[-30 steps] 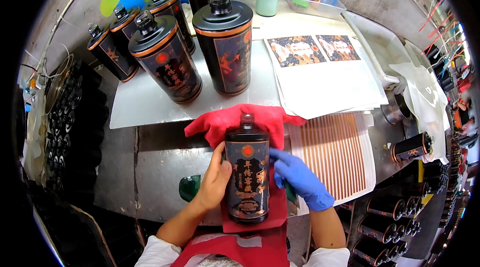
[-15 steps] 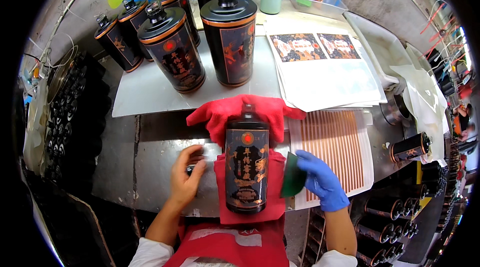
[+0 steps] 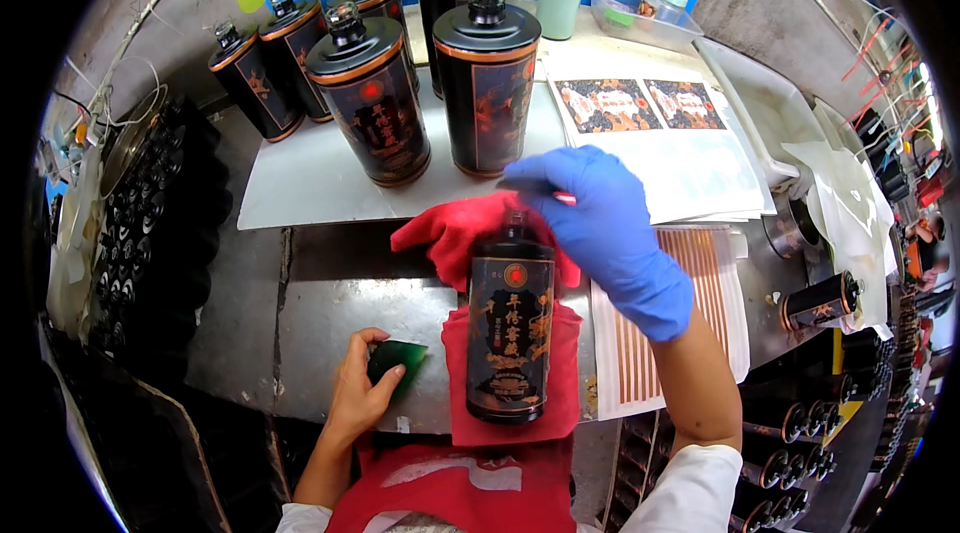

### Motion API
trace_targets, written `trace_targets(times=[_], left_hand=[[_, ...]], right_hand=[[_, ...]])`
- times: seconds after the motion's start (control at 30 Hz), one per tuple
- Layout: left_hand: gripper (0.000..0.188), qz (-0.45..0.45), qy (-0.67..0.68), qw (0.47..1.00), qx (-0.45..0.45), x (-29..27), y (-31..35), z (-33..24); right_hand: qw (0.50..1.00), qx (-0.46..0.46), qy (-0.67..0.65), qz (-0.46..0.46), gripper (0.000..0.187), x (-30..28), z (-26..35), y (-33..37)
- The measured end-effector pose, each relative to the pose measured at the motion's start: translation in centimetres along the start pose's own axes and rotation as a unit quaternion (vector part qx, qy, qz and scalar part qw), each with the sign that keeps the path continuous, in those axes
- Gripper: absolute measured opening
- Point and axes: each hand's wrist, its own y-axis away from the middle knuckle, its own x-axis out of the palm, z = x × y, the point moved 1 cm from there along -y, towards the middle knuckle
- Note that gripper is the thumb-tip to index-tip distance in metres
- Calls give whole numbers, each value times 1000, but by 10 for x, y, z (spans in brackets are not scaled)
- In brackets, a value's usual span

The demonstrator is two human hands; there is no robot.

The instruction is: The person applies decorative labels and copper-colored strips to cylindrical black containers. They wipe the containers with a green cloth, align and press the labels, and smooth the edges before placing finished units on a nearby shelf.

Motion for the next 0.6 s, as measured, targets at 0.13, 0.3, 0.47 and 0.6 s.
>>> trace_targets(times=[0.13, 0.3, 0.47, 0.6], left_hand=[[36, 22, 335, 941, -43, -10, 3, 10], [29, -54, 416, 908, -10, 7, -6, -17], [24, -65, 315, 938, 129, 44, -34, -79], [21, -110, 193, 951, 215, 66, -63, -98]], right_hand=[[974, -175, 122, 72, 34, 12, 35, 65], [975, -121, 69, 173, 40, 17, 91, 169], [948, 284, -126, -64, 24, 23, 75, 130], [918, 283, -243, -135, 32, 34, 49, 95]])
